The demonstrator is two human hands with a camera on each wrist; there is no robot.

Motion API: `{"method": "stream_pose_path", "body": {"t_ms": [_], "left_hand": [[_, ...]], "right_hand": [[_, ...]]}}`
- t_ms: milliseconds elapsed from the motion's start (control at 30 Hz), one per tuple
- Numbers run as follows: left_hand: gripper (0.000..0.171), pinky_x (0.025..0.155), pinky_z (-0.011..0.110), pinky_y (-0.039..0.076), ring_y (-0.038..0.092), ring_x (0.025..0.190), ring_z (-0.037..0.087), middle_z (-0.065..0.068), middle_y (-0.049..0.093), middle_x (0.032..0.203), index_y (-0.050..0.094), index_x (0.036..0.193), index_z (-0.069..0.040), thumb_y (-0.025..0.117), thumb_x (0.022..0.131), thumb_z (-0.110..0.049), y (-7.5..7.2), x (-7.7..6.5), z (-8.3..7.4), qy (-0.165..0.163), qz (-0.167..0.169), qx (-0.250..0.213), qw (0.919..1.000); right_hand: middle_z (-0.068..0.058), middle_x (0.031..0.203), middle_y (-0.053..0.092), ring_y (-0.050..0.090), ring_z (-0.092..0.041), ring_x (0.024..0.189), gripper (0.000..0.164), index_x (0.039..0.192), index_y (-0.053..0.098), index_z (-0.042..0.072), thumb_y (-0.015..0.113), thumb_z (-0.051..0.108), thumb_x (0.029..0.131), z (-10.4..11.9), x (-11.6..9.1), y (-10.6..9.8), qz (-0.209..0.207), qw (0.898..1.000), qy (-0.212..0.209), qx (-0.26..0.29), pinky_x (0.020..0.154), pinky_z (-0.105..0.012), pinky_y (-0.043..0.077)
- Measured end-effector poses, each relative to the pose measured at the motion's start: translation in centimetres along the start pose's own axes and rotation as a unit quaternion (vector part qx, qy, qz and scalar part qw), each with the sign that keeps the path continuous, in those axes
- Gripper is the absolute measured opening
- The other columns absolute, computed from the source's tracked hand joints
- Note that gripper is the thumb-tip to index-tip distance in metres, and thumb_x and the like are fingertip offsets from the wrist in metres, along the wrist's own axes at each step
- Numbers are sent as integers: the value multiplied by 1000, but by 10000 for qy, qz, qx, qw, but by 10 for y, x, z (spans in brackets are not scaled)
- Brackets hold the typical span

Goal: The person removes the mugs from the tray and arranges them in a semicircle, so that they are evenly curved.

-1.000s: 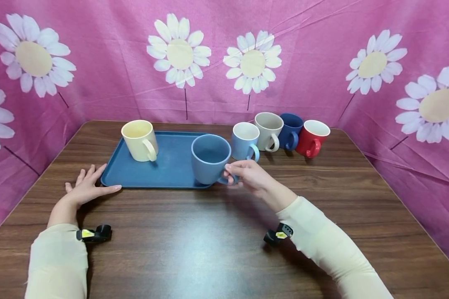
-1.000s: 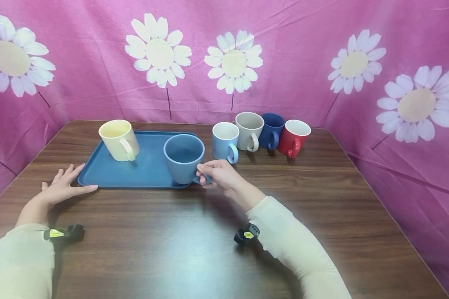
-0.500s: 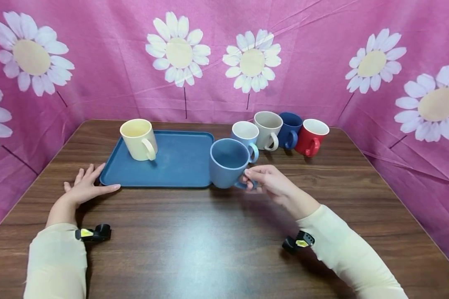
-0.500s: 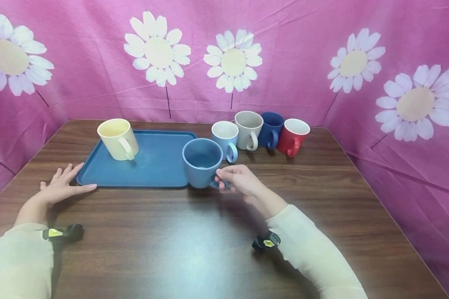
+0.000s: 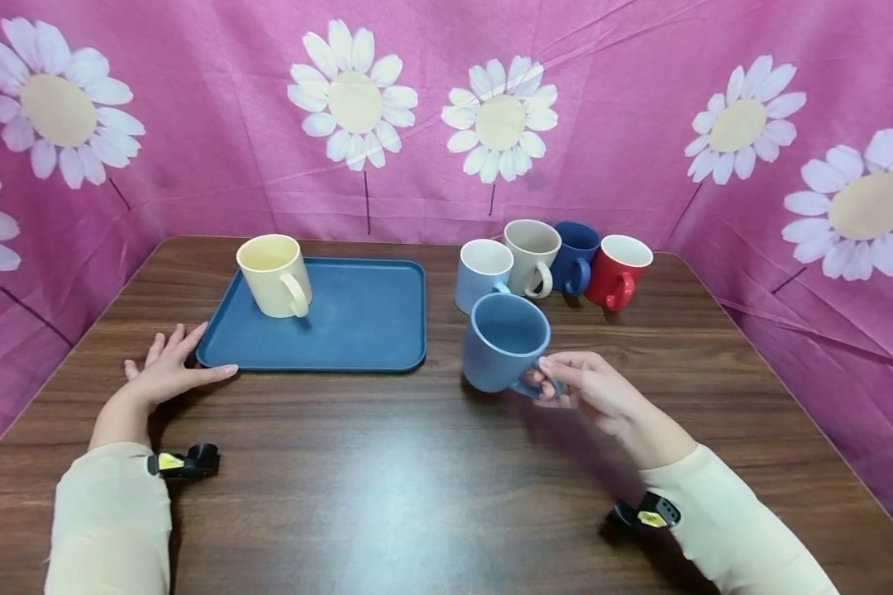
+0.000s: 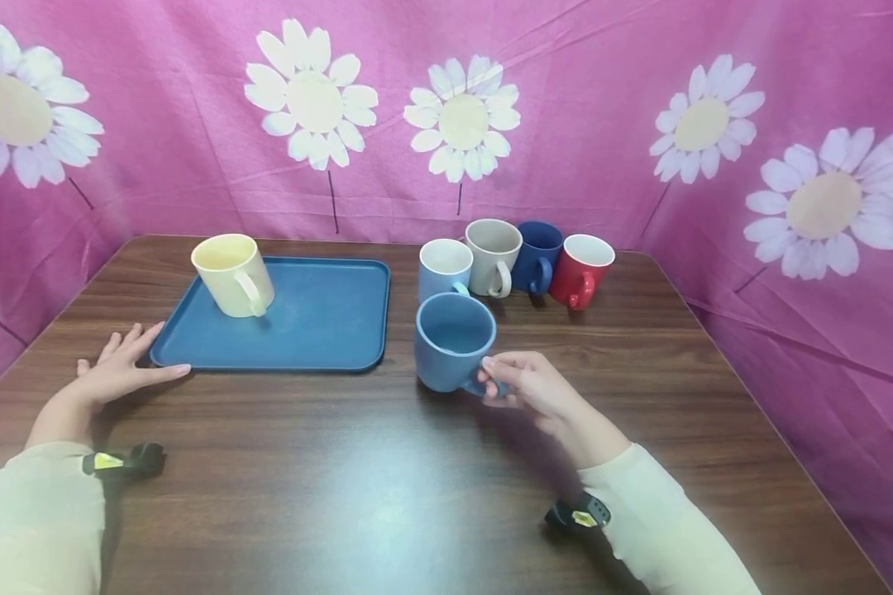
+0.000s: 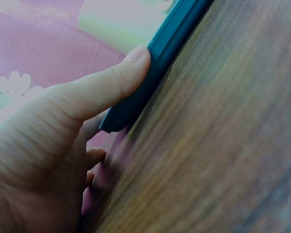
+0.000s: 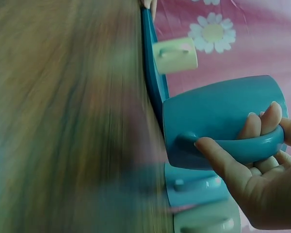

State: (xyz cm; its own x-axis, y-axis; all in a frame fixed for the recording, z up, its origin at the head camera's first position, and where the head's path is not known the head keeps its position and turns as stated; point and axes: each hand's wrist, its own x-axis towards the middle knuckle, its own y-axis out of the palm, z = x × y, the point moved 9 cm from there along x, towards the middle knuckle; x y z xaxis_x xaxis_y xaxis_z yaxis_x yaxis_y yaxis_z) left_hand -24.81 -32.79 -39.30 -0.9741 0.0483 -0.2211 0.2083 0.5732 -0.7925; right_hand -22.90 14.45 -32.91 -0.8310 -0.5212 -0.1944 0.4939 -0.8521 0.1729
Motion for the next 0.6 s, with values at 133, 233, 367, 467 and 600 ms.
{"method": "stream_pose_path", "body": {"t_ms": [133,233,367,467,600], "left_hand": [[97,72,70,-16,-26,116,44,31,-16,134,-6,138,-9,55,76,-52,0,0,-1,-1,9,58,10000],[97,72,70,-16,-26,116,44,31,-16,133,-6,138,-9,55,76,-52,0,0,-1,5,14,66,10000],[97,72,70,-17,-26,116,44,31,-16,133,-5,138,-8,56,76,-51,1,-1,-1,11,6,14,10000],[97,72,70,-18,-26,116,44,31,-15,134,-5,138,-8,56,76,-51,1,0,0,3,-2,10,10000],[97,72,69,-18,-26,116,44,31,-16,134,-6,138,-9,56,76,-52,1,1,1,-5,-6,20,10000]], "right_hand": [[-2,67,57,53,-10,64,25,79,64,6,42,8,91,0,-15,-14,-36,9999,-86,111,75,-39,46],[-2,68,56,53,-11,67,27,80,64,6,40,7,92,2,-25,-24,20,9997,-165,173,76,-39,46],[-2,69,57,54,-12,71,29,82,64,5,37,6,93,5,-36,-38,41,9991,-304,290,76,-38,46],[-3,69,57,56,-13,74,31,82,64,4,36,6,93,6,-44,-50,23,9983,-402,411,76,-38,45],[-4,69,57,57,-15,76,33,84,64,3,33,5,94,9,-54,-66,58,9967,-487,654,78,-39,44]]}}
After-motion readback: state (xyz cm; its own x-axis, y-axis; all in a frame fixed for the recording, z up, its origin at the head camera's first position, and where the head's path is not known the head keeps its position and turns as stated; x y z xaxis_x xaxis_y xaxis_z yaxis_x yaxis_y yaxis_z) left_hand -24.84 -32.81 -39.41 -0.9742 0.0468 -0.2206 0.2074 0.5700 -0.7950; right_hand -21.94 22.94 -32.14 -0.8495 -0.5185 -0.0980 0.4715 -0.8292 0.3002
